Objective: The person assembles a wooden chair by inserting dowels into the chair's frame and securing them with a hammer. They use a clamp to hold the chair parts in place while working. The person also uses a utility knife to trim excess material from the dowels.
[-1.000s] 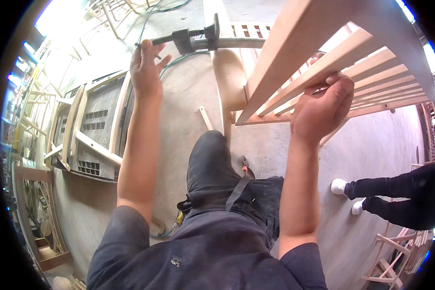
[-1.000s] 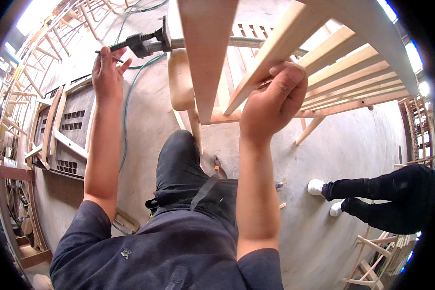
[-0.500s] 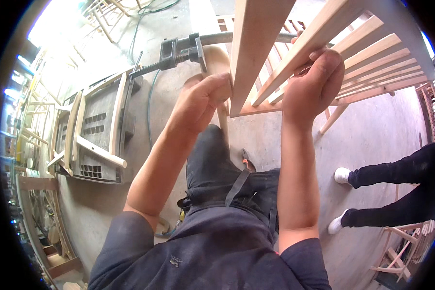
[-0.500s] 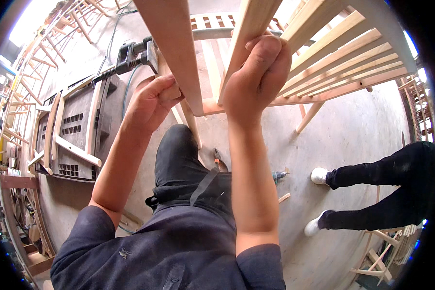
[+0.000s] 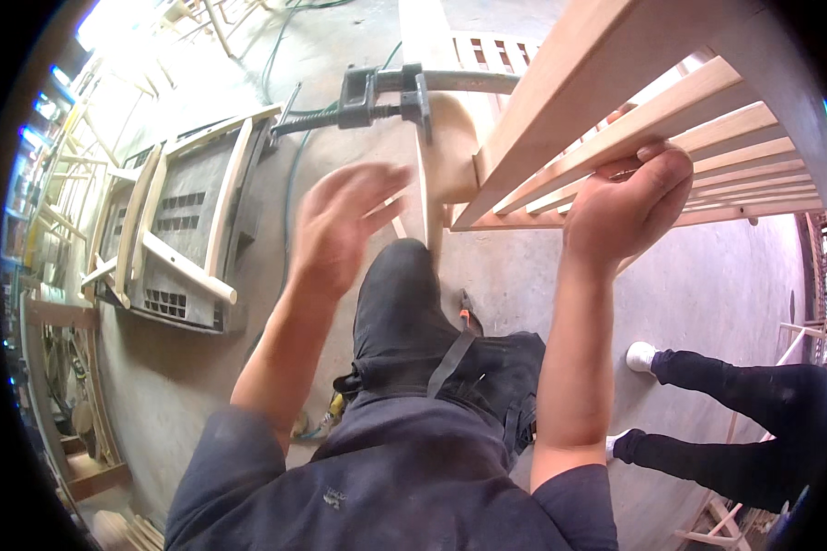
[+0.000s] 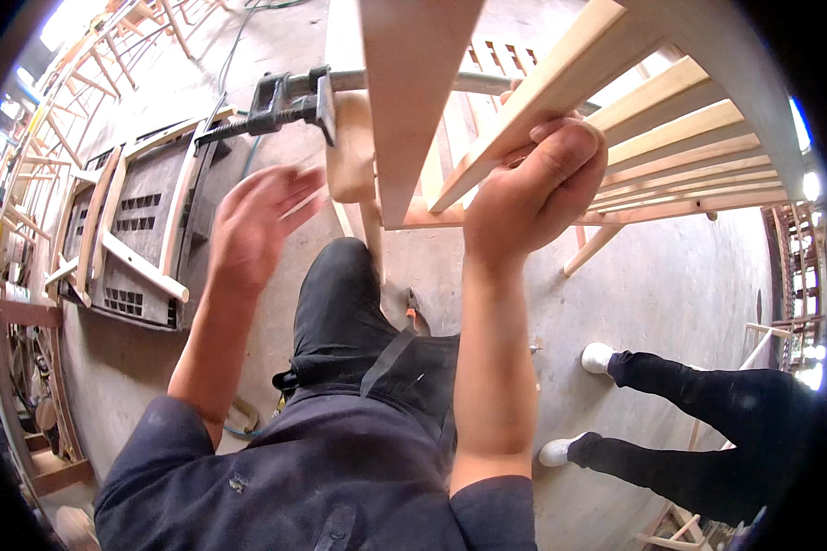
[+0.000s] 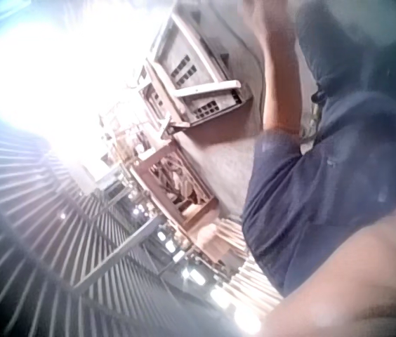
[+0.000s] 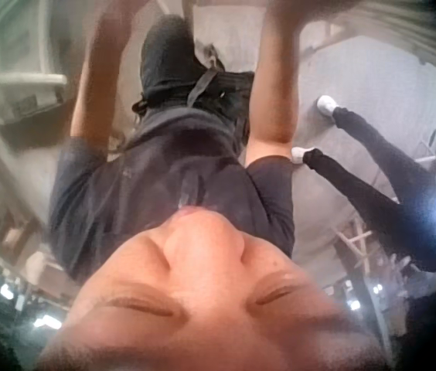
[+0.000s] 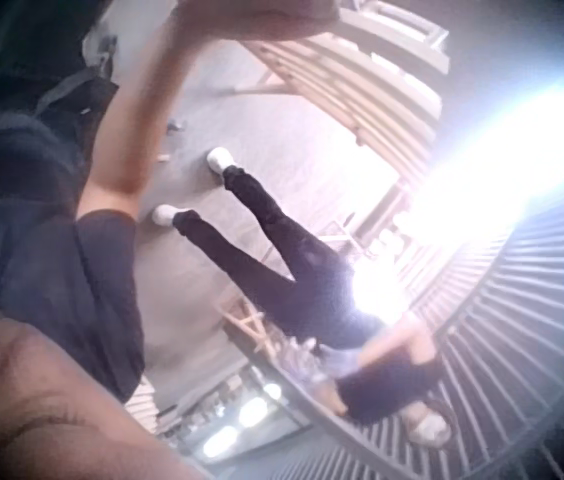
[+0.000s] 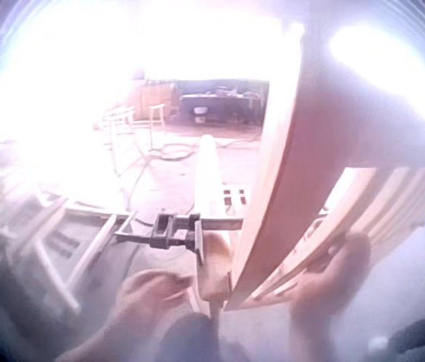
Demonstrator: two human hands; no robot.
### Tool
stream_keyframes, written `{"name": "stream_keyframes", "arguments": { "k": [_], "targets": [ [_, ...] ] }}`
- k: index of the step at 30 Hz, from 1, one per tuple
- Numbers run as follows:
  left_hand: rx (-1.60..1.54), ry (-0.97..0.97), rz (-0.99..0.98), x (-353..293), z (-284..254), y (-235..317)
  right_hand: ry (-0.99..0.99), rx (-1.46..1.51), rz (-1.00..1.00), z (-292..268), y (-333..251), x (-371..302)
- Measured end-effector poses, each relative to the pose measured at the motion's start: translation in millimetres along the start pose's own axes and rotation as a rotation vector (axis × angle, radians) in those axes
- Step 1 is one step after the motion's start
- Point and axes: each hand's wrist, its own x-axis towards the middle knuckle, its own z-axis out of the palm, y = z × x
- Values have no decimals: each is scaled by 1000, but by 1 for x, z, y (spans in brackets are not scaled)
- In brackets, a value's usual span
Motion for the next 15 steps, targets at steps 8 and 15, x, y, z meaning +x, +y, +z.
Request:
{"name": "stream_keyframes", "arguments": {
  "k": [8, 15],
  "targets": [
    [-71, -261, -267, 12, 26, -1, -18, 96, -57, 9, -1, -6],
    [53, -327, -189, 35, 48, -2, 70, -46, -124, 10, 8, -3]
  ]
}}
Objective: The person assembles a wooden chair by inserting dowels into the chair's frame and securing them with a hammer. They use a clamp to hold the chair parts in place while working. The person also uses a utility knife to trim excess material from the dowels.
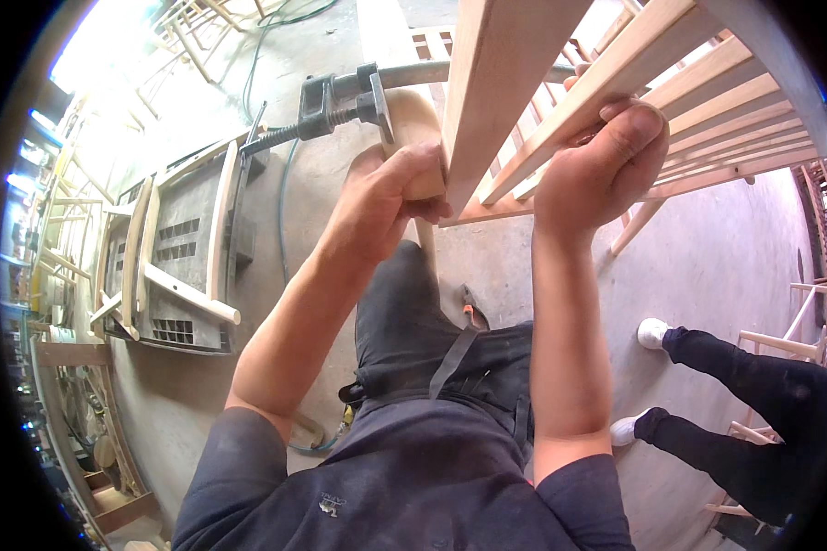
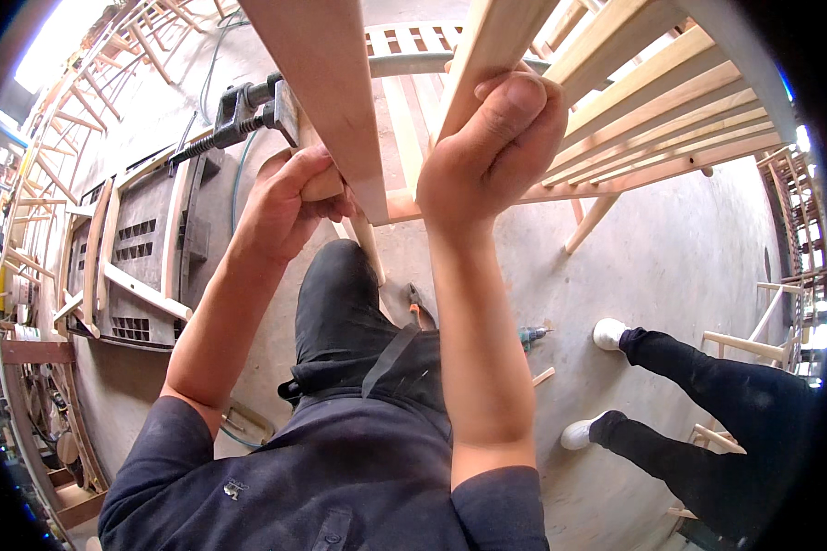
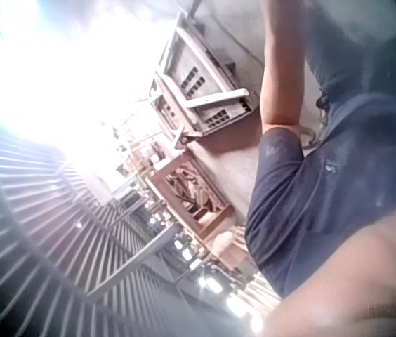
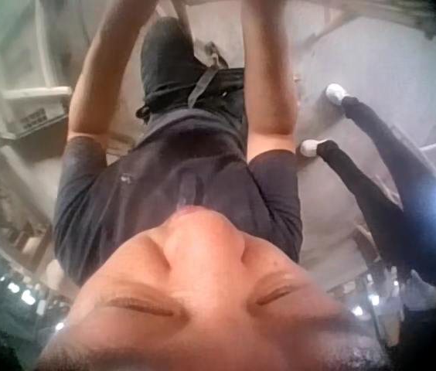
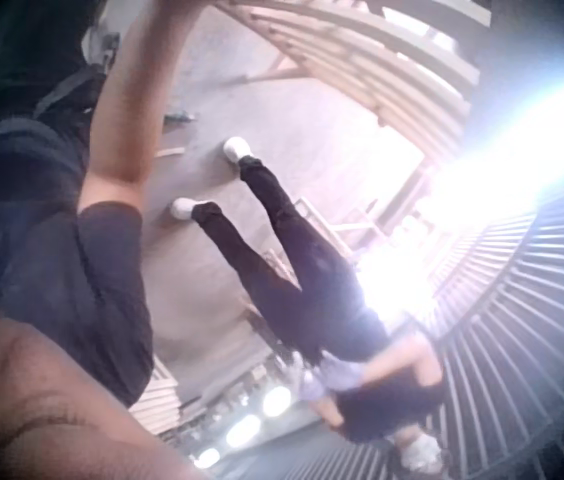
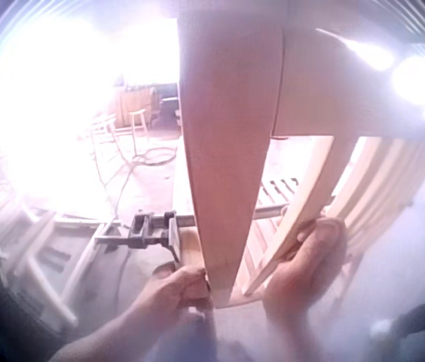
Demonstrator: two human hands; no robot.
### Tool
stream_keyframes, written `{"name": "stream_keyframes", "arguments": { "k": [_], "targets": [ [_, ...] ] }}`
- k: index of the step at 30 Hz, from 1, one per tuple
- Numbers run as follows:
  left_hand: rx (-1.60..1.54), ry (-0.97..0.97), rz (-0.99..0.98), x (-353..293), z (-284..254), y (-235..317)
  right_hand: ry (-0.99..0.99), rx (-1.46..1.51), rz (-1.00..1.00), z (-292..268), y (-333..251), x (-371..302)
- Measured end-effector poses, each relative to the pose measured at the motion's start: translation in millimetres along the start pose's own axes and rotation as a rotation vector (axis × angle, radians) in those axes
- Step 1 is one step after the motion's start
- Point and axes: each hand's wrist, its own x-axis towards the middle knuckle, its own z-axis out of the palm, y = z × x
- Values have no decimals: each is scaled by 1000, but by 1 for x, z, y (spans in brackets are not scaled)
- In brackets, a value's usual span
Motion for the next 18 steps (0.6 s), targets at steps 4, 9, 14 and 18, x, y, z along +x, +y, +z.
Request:
{"name": "stream_keyframes", "arguments": {
  "k": [4, 9, 14, 18],
  "targets": [
    [38, -19, 35, -2, -1, 1, 11, -8, -25, 0, -2, -1],
    [45, -26, 23, -4, -5, 5, -64, -168, -123, -7, 8, 3],
    [46, 25, 44, -6, -1, 5, -87, -81, -121, -7, 9, 2],
    [45, 71, 29, -5, -2, 3, -103, -55, -146, -7, 12, 3]
  ]
}}
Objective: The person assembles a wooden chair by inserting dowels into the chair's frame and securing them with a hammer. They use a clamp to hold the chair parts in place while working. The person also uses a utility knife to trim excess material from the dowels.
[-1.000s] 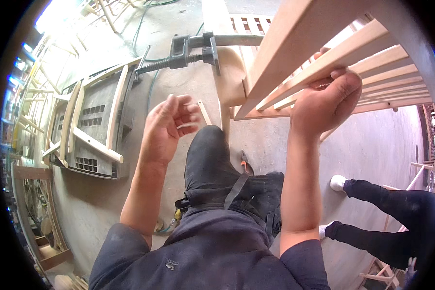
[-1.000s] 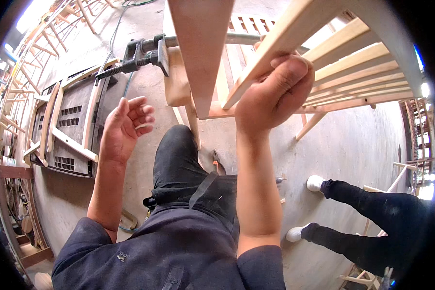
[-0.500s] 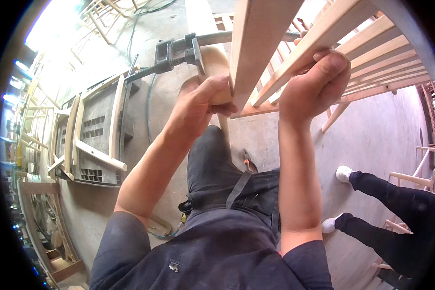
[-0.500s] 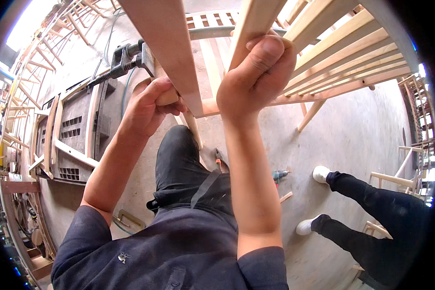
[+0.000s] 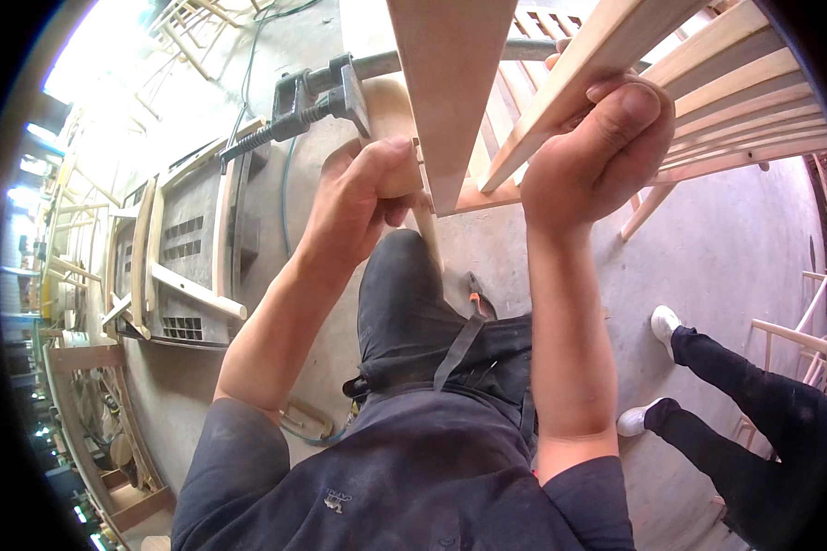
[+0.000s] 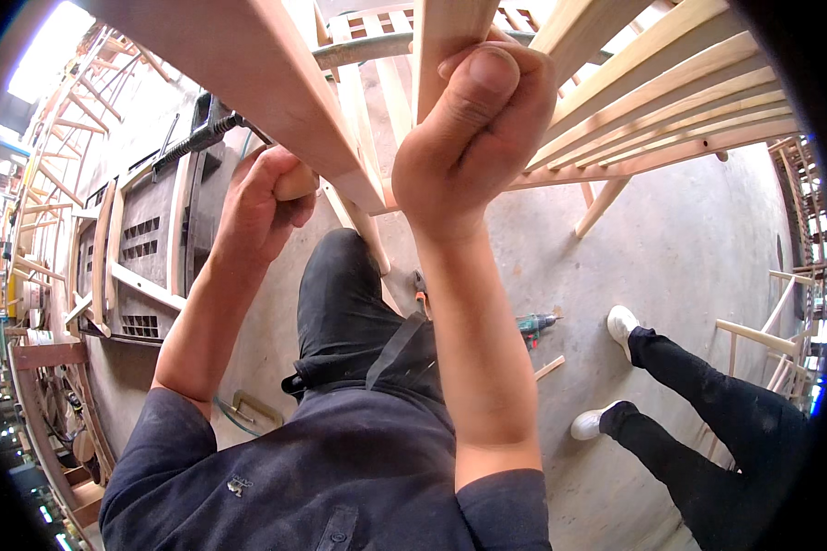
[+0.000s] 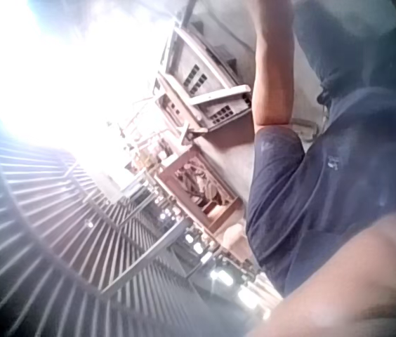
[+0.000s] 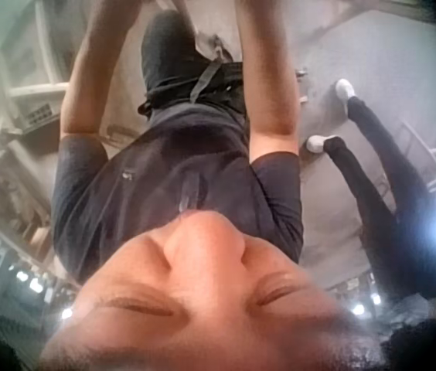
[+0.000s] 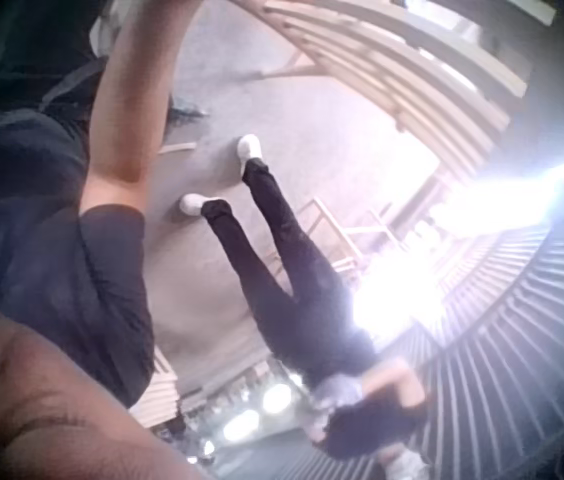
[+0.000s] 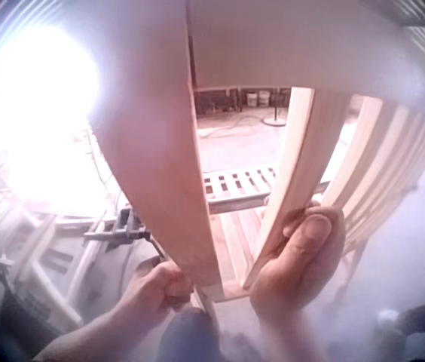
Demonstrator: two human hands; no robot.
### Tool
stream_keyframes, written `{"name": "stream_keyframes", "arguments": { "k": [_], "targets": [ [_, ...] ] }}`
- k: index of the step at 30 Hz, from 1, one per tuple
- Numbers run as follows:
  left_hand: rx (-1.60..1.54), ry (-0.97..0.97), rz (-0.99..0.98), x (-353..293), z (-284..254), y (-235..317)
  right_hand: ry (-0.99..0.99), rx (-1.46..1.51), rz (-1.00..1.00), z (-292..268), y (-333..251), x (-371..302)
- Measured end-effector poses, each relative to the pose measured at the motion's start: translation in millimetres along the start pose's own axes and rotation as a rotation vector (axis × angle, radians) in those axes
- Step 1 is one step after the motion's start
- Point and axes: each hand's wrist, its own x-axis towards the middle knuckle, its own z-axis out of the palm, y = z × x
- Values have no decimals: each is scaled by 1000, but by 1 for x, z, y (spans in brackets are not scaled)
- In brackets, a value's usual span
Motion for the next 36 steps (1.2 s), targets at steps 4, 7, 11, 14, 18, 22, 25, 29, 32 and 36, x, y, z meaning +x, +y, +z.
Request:
{"name": "stream_keyframes", "arguments": {
  "k": [4, 7, 11, 14, 18, 22, 25, 29, 32, 36],
  "targets": [
    [-142, 102, 13, 0, 9, -16, -10, -13, 25, -2, -2, -3],
    [-177, 141, 32, -1, 19, -18, 24, 203, 194, 2, -8, -4],
    [-83, 59, 92, 3, 9, -23, -91, 290, 314, -18, -23, -14],
    [-100, 188, 184, 7, 22, -30, -9, 100, 230, -30, -31, -40],
    [-263, -115, 218, 26, 12, -41, 172, 407, 833, -35, -46, -85],
    [-316, -390, 221, 34, -4, -47, 315, 564, 1107, -23, -41, -89],
    [-387, -337, 178, 34, 2, -48, 315, 574, 1147, -17, -37, -85],
    [-390, -281, 152, 33, 0, -48, 243, 533, 1169, -8, -47, -80],
    [-35, -200, 264, 30, -1, -50, 221, 462, 1178, -2, -50, -76],
    [-395, -240, 149, 28, 7, -45, 172, 503, 1237, 0, -46, -73]
  ]
}}
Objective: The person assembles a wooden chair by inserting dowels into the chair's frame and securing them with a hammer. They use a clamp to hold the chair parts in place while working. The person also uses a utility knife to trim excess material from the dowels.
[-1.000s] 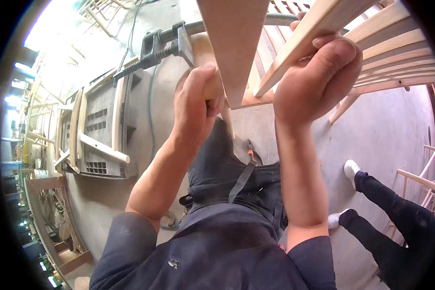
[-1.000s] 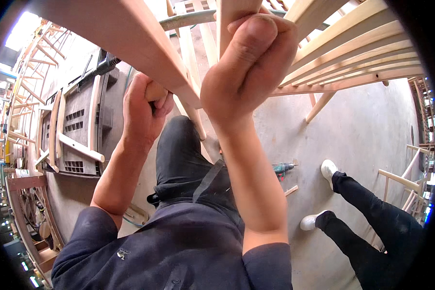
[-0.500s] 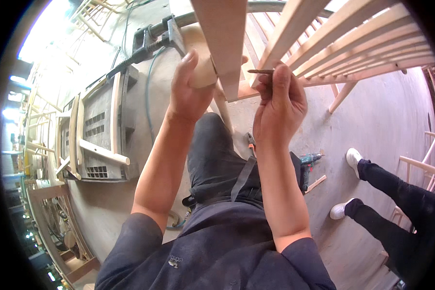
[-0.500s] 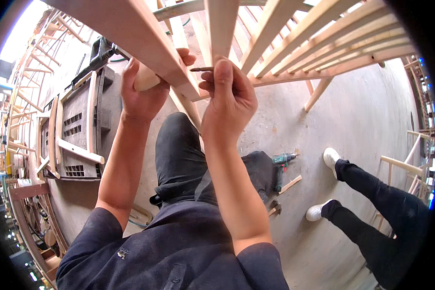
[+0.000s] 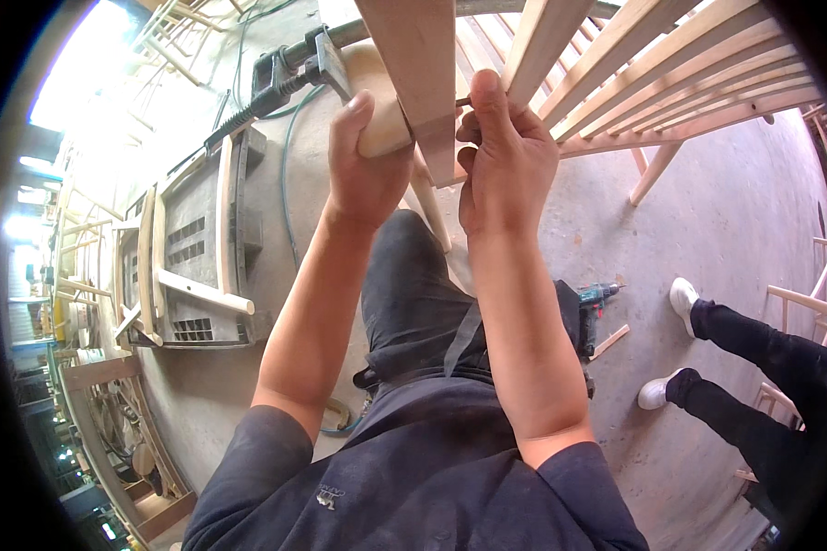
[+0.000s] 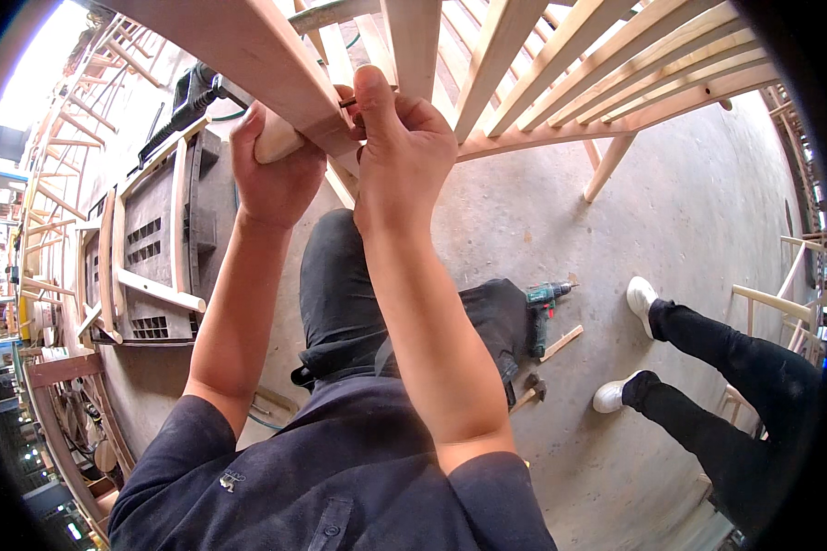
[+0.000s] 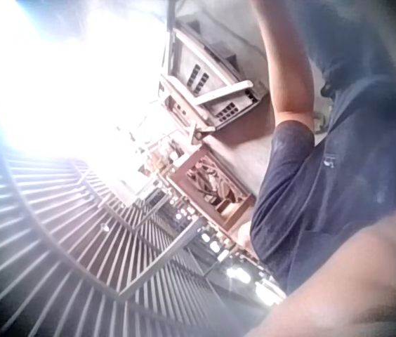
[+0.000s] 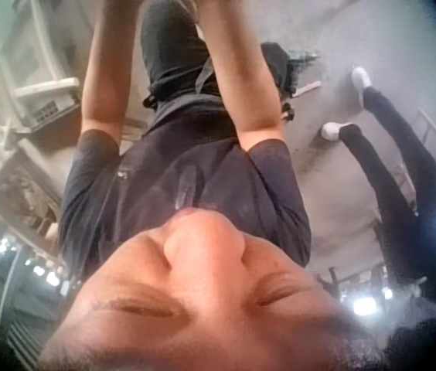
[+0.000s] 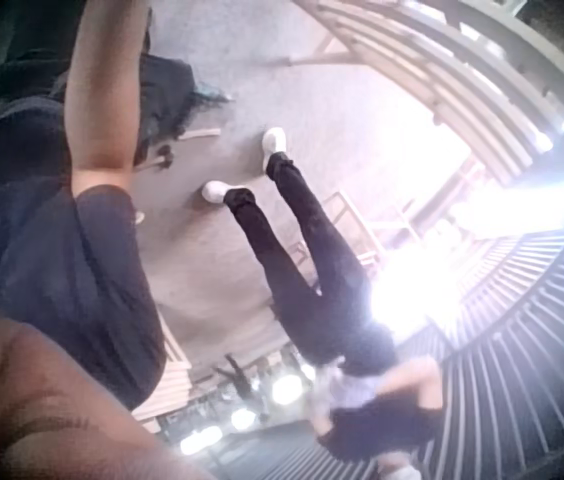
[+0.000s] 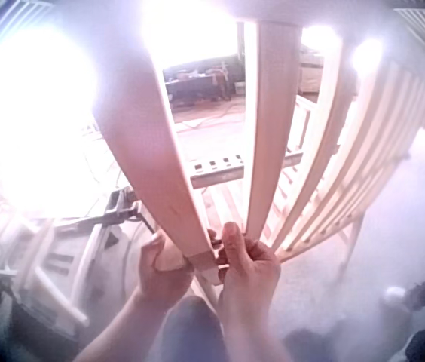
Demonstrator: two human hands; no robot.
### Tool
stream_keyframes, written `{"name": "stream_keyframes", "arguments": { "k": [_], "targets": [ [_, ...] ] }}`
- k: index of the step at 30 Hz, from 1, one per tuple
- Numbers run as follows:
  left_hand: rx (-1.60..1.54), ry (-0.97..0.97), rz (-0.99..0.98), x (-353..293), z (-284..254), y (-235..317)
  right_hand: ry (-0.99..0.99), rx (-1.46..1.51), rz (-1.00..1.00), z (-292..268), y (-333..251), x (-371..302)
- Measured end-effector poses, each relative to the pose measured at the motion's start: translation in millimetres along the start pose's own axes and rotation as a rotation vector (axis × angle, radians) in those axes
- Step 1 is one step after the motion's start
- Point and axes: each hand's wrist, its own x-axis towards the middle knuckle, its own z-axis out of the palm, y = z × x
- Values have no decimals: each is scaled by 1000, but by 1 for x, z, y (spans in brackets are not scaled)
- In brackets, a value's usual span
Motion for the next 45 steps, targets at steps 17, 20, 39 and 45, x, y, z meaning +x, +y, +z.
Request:
{"name": "stream_keyframes", "arguments": {
  "k": [17, 20, 39, 45],
  "targets": [
    [-23, 8, 11, -3, 6, 2, -89, 66, 89, -3, -3, -3],
    [8, -2, 5, -4, 8, 3, -68, 134, 92, -1, -2, -7],
    [282, -5, 83, -5, 6, 3, -41, 202, 88, 11, -7, -15],
    [326, 45, 107, -5, -1, -2, -68, 243, 111, 11, -1, -11]
  ]
}}
